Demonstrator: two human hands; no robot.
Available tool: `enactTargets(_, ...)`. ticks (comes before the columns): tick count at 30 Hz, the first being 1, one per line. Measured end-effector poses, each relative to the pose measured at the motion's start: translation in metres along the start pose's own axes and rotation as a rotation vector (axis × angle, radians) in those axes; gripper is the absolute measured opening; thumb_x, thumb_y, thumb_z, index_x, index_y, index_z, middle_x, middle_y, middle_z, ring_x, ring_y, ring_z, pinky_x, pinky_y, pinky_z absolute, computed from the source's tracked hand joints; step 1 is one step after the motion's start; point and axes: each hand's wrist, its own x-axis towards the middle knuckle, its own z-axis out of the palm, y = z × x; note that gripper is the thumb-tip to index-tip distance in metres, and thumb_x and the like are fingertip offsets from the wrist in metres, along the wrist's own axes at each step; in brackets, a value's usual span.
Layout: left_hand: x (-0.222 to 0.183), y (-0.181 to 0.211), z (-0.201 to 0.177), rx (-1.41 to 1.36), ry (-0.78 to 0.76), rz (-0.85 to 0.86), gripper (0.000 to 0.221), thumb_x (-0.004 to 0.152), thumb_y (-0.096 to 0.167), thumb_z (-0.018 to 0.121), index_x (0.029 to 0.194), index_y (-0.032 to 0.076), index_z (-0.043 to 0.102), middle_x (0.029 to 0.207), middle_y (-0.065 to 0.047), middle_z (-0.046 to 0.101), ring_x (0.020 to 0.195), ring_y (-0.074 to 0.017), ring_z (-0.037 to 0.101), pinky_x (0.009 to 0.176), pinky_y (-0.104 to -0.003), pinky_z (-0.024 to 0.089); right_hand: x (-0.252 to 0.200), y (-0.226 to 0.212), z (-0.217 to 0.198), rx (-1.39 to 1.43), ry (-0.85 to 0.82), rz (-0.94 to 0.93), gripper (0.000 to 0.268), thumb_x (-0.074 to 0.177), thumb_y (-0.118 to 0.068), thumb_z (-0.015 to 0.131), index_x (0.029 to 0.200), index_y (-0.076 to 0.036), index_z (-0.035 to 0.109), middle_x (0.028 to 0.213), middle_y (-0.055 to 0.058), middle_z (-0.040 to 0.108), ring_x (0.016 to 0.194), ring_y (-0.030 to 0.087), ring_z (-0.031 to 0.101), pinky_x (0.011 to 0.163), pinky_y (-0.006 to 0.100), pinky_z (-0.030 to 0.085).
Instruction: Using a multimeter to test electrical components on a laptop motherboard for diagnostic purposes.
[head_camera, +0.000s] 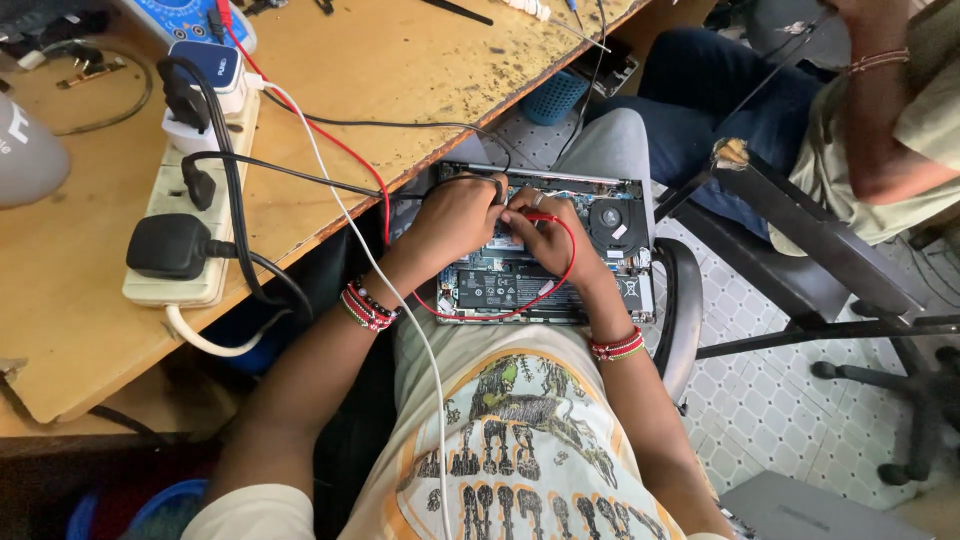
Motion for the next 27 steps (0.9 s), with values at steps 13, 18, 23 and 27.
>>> enactTargets(13, -0.001, 0.0, -0.007, -0.061, -0.018, 0.007, 0.023, 0.096, 0.011, 0.06, 0.083, -0.006, 0.068, 0.073, -0.025, 0.068, 0.077, -0.0446, 0.069, 0.062, -0.045, 0.055, -0.001, 0.014, -0.003, 0.071, 0.03, 0.003, 0.002, 0.091, 0.0, 0.071, 0.092, -0.001, 0.07, 0.067, 0.015, 0.07, 0.061, 0.026, 0.069, 0.065, 0.035, 0.052)
enactTargets(18, 0.0, 0.001, -0.007, -0.033, 0.041, -0.001, 0.024, 0.096, 0.01, 0.06, 0.078, -0.004, 0.067, 0.069, -0.022, 0.067, 0.072, -0.0411, 0.069, 0.061, -0.04, 0.054, 0.0, 0.022, -0.003, 0.107, 0.042, 0.0, 0.01, 0.087, 0.001, 0.077, 0.094, -0.002, 0.071, 0.071, 0.015, 0.07, 0.065, 0.027, 0.069, 0.069, 0.037, 0.052)
enactTargets(23, 0.003, -0.011, -0.001, -0.003, 0.13, 0.027, 0.021, 0.098, 0.013, 0.06, 0.081, 0.001, 0.062, 0.059, -0.015, 0.06, 0.057, -0.0333, 0.064, 0.052, -0.035, 0.048, -0.003, 0.046, 0.005, 0.313, 0.191, 0.069, 0.01, 0.091, 0.004, 0.073, 0.097, 0.002, 0.066, 0.07, 0.014, 0.067, 0.062, 0.022, 0.067, 0.064, 0.032, 0.054)
enactTargets(27, 0.004, -0.016, -0.002, -0.007, 0.2, 0.03, 0.009, 0.098, 0.005, 0.06, 0.091, -0.001, 0.061, 0.061, -0.019, 0.061, 0.055, -0.0353, 0.064, 0.053, -0.037, 0.047, 0.0, 0.053, -0.004, 0.357, 0.441, 0.073, 0.007, 0.096, 0.001, 0.07, 0.099, 0.002, 0.064, 0.071, 0.013, 0.065, 0.062, 0.022, 0.067, 0.059, 0.029, 0.055)
